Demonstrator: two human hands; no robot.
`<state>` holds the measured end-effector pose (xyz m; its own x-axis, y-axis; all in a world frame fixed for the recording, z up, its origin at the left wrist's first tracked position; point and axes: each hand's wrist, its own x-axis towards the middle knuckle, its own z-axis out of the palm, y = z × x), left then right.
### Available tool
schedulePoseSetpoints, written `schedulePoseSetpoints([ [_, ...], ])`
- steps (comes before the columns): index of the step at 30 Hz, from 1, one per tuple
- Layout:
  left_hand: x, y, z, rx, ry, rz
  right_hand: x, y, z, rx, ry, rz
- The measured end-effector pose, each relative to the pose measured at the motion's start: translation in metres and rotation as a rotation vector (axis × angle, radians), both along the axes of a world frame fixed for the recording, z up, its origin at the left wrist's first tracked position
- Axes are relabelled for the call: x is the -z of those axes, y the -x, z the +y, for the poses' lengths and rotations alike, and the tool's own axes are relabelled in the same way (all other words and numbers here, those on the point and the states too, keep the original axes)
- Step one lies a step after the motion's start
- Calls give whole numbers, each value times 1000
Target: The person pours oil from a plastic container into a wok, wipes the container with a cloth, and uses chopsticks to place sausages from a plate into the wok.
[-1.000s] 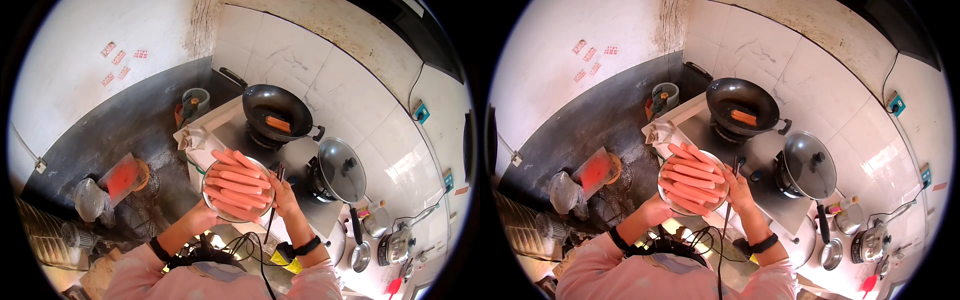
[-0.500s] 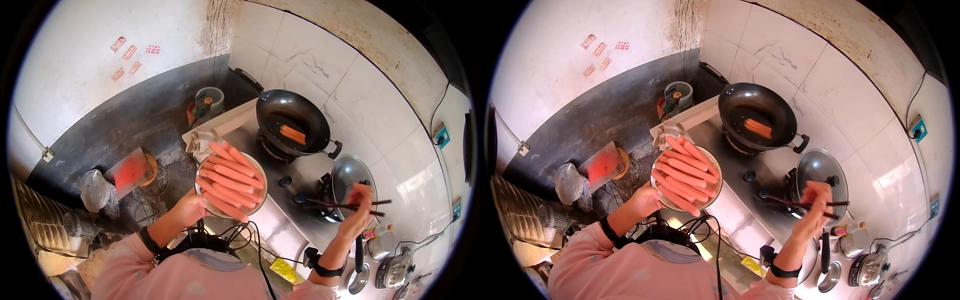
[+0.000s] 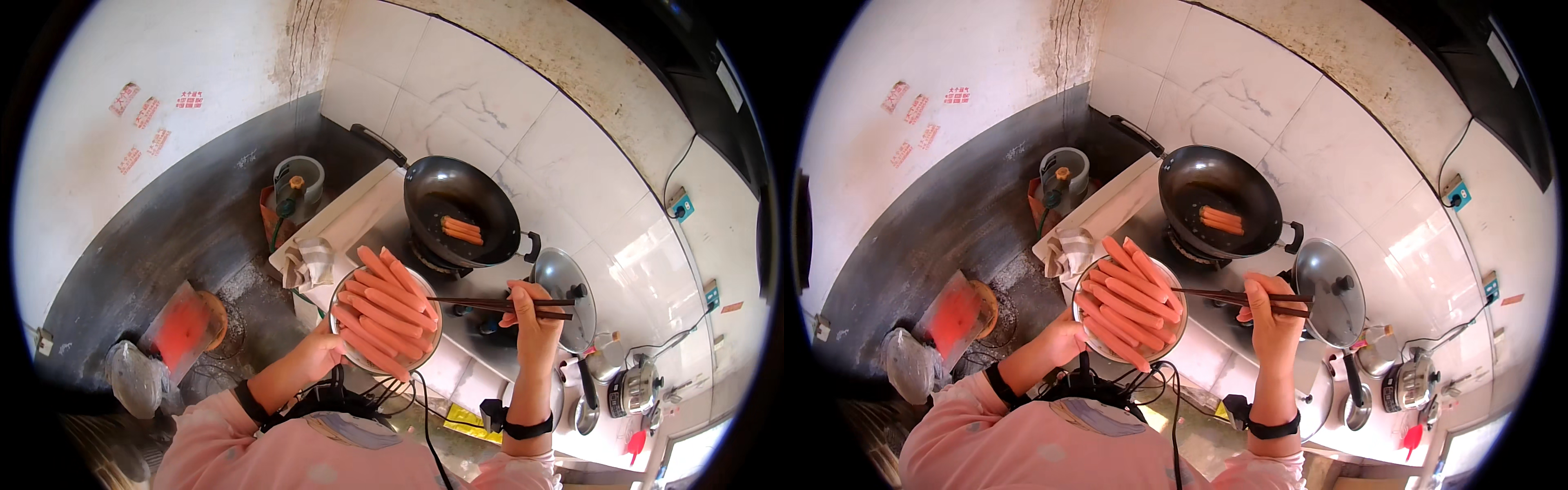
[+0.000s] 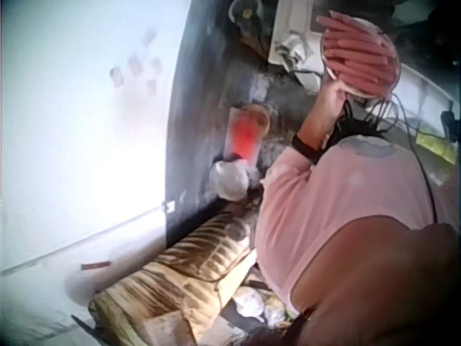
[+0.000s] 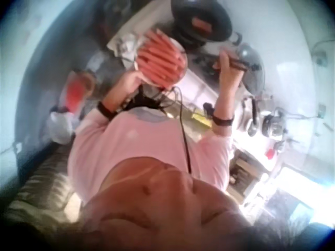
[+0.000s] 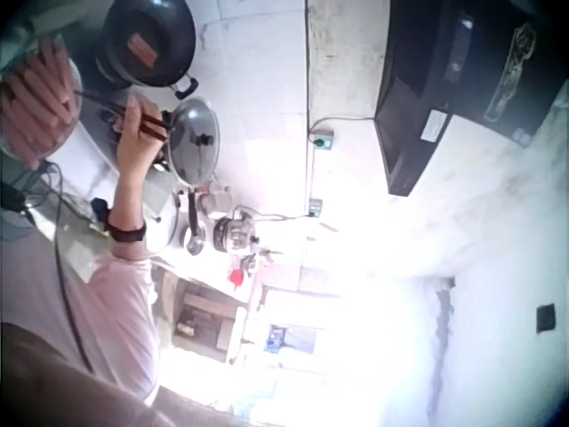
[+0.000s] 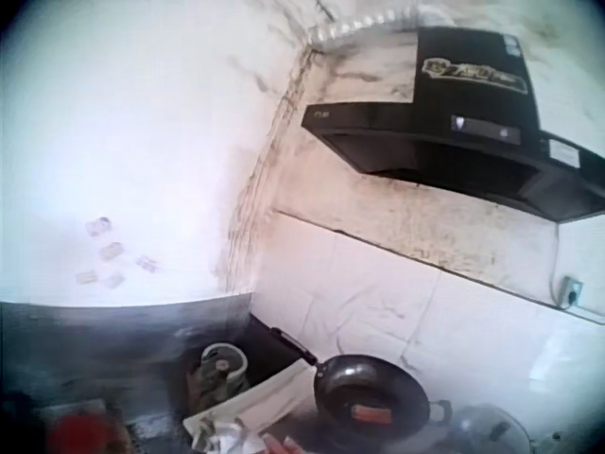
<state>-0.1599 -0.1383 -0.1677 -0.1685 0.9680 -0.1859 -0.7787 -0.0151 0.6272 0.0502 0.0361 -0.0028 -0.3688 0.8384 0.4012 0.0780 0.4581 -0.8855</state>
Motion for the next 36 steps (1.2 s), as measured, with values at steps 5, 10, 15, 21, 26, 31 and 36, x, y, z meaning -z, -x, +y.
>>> schedulePoseSetpoints([
  [5, -11, 40, 2, 82, 17, -39, -1, 9, -4, -12, 177, -197],
  [10, -3, 61, 14, 132, 2, -53, -6, 12, -8, 136, 119, 71],
  [15, 2, 64, 27, 128, -29, 35, 2, 64, -27, -132, -464, -234],
  [21, 1, 68, 46, 116, -16, 105, 46, 57, -1, -87, -497, -158],
  [26, -13, 58, 70, -7, -42, -4, 102, 42, 34, 190, 47, 349],
  [31, -21, 59, 92, 65, -68, 49, 140, 38, 63, 258, 355, 692],
  [36, -15, 52, 110, 64, -101, 24, 150, 33, 95, 224, 406, 880],
])
